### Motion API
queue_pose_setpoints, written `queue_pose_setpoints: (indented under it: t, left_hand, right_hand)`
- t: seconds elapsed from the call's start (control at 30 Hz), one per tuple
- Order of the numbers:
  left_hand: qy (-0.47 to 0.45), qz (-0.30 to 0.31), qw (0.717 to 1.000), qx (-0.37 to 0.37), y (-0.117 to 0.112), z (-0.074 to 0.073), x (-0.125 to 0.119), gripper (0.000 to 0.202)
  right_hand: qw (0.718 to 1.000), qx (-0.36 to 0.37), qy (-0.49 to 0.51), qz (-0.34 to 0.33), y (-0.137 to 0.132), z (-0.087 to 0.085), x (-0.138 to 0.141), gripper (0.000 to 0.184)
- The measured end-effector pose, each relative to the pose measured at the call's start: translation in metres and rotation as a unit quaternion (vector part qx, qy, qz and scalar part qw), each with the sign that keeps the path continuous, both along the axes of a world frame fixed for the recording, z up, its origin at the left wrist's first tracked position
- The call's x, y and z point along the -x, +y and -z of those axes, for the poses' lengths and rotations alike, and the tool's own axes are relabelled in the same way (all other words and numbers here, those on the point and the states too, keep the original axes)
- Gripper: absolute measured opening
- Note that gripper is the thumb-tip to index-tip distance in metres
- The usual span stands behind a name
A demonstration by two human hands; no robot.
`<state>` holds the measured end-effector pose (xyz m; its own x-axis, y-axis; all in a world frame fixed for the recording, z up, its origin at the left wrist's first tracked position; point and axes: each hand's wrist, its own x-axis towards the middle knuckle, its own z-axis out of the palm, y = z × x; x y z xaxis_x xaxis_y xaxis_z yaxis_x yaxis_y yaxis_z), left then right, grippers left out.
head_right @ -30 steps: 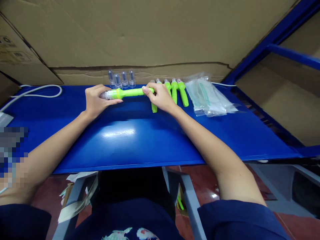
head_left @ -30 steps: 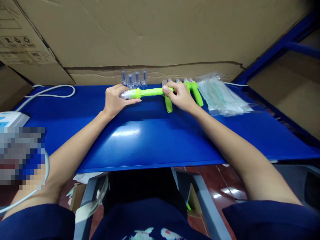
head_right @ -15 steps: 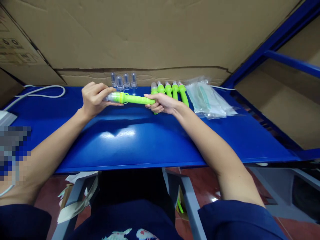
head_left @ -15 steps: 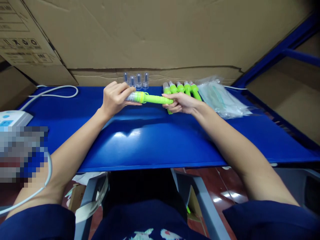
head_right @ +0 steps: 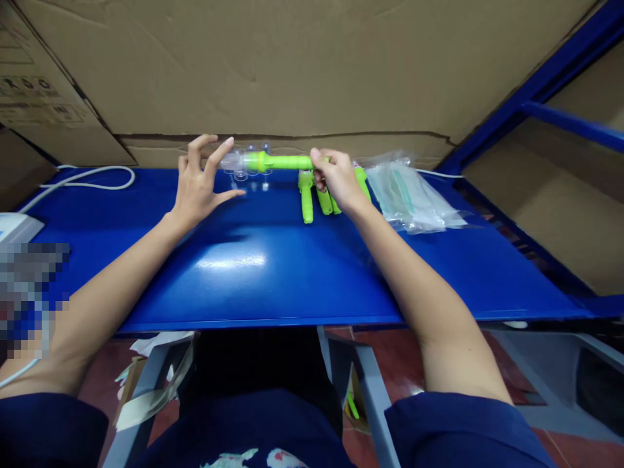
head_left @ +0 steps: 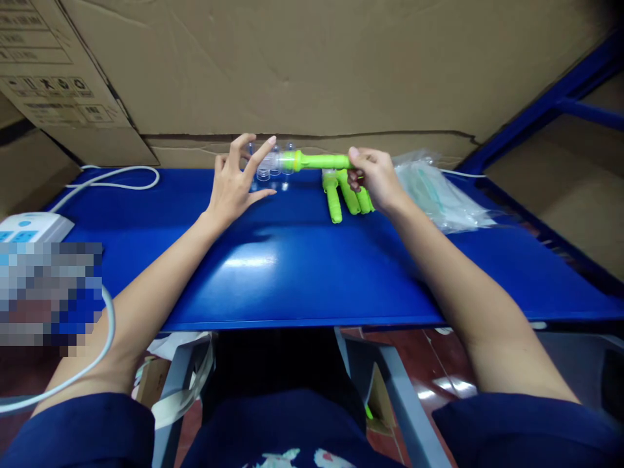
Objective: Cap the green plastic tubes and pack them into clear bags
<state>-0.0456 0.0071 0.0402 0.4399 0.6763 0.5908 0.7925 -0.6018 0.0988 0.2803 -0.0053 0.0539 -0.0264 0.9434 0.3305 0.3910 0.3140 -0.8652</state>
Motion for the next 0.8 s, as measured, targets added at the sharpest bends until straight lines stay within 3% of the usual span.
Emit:
queue_pose_setpoints:
  t: [0.17, 0.37, 0.5, 0.6, 0.8]
  left_hand:
    - [-0.017, 0.002, 1.000, -0.010, 0.010, 0.008, 0.005, 0.109]
    - [-0.016, 0.030, 0.999, -0.012, 0.017, 0.014, 0.008, 0.106]
    - [-0.008, 0.012, 1.000, 0.011, 0.012, 0.011, 0.005, 0.102]
    - [-0.001, -0.007, 0.999, 0.033, 0.005, 0.008, 0.002, 0.098]
    - [-0.014, 0.017, 0.999, 0.028, 0.005, 0.011, 0.004, 0.089]
  right_hand:
    - [0.965, -0.180, -0.127, 0.141, 0.010, 0.004, -0.018, 0.063]
    - [0.926, -0.277, -0.174, 0.187, 0.003, 0.004, -0.012, 0.050]
    - [0.908, -0.259, -0.279, 0.174, -0.005, 0.006, -0.003, 0.049]
    - [0.888, -0.203, -0.383, 0.151, -0.015, 0.003, 0.005, 0.051]
    - [0.863, -0.130, -0.488, 0.031, -0.023, 0.002, 0.020, 0.046]
